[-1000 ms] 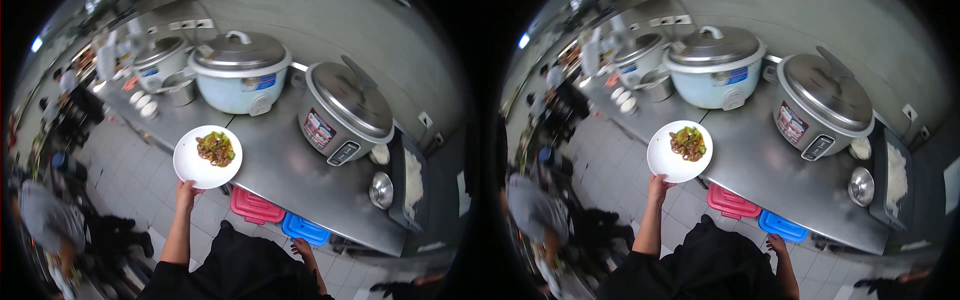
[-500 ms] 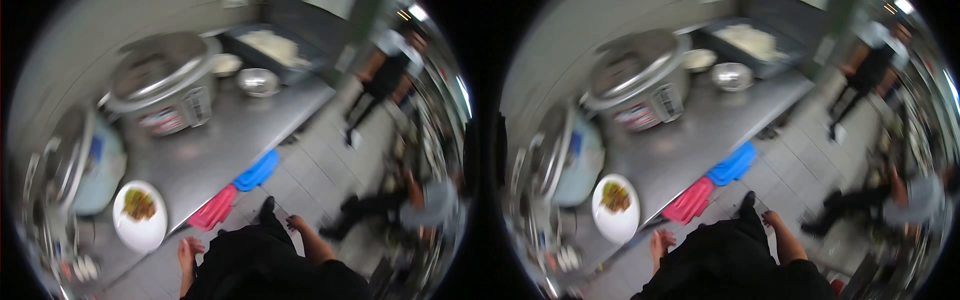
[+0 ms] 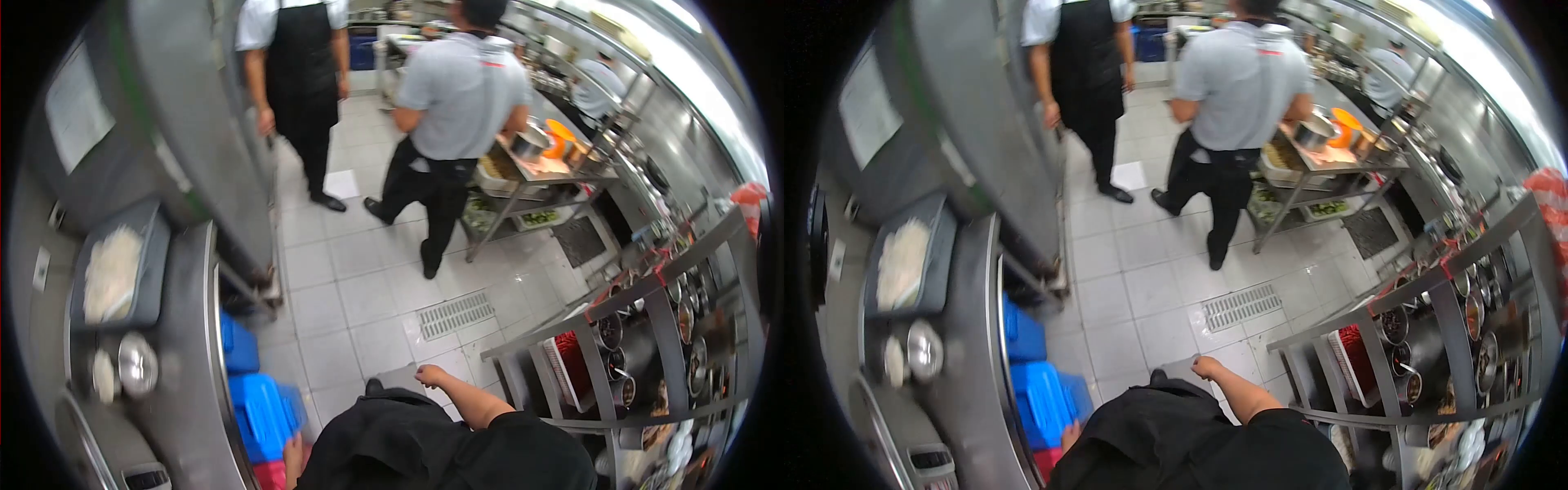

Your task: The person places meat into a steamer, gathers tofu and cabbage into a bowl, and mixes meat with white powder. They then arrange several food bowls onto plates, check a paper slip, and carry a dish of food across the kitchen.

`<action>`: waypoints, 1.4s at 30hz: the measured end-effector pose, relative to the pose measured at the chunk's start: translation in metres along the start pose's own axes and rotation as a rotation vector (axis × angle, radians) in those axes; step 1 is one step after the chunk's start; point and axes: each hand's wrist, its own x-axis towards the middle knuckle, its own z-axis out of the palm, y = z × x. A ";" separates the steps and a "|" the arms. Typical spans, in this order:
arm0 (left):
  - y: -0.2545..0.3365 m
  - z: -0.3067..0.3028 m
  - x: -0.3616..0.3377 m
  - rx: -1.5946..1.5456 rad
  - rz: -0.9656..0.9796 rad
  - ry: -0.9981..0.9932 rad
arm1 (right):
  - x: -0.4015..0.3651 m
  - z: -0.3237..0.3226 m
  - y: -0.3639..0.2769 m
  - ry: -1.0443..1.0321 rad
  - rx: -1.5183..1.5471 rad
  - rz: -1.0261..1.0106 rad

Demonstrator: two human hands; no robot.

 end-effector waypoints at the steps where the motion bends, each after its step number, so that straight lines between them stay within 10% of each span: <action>1: -0.006 0.001 0.012 0.110 0.038 -0.079 | 0.001 -0.016 -0.006 0.038 0.021 -0.019; 5: 0.033 -0.001 0.069 0.072 -0.233 -0.483 | 0.008 -0.090 -0.034 0.192 0.206 -0.052; 16: 0.163 0.057 0.421 0.121 -0.255 -0.761 | 0.111 -0.224 -0.067 0.307 0.601 -0.001; 17: 0.198 0.062 0.464 0.072 -0.258 -0.797 | 0.111 -0.240 -0.070 0.323 0.533 0.040; 19: 0.285 0.058 0.553 0.483 0.454 -0.769 | 0.125 -0.264 -0.060 0.317 0.477 0.133; 20: 0.352 0.061 0.576 0.413 0.106 -0.706 | 0.138 -0.275 -0.049 0.300 0.487 0.185; 24: 0.569 0.094 0.675 0.456 0.600 -0.557 | 0.169 -0.312 -0.012 0.504 0.991 0.217; 29: 0.806 0.110 0.710 0.221 0.759 -0.631 | 0.213 -0.381 -0.015 0.550 1.202 0.377; 38: 0.791 0.170 0.840 0.615 0.745 -0.759 | 0.391 -0.625 -0.039 0.642 0.674 0.190; 41: 0.779 0.136 0.880 0.562 0.218 -0.860 | 0.404 -0.753 -0.100 0.976 0.401 -0.110; 42: 0.740 0.144 0.915 0.667 0.728 -0.868 | 0.399 -0.804 -0.126 0.880 0.485 -0.152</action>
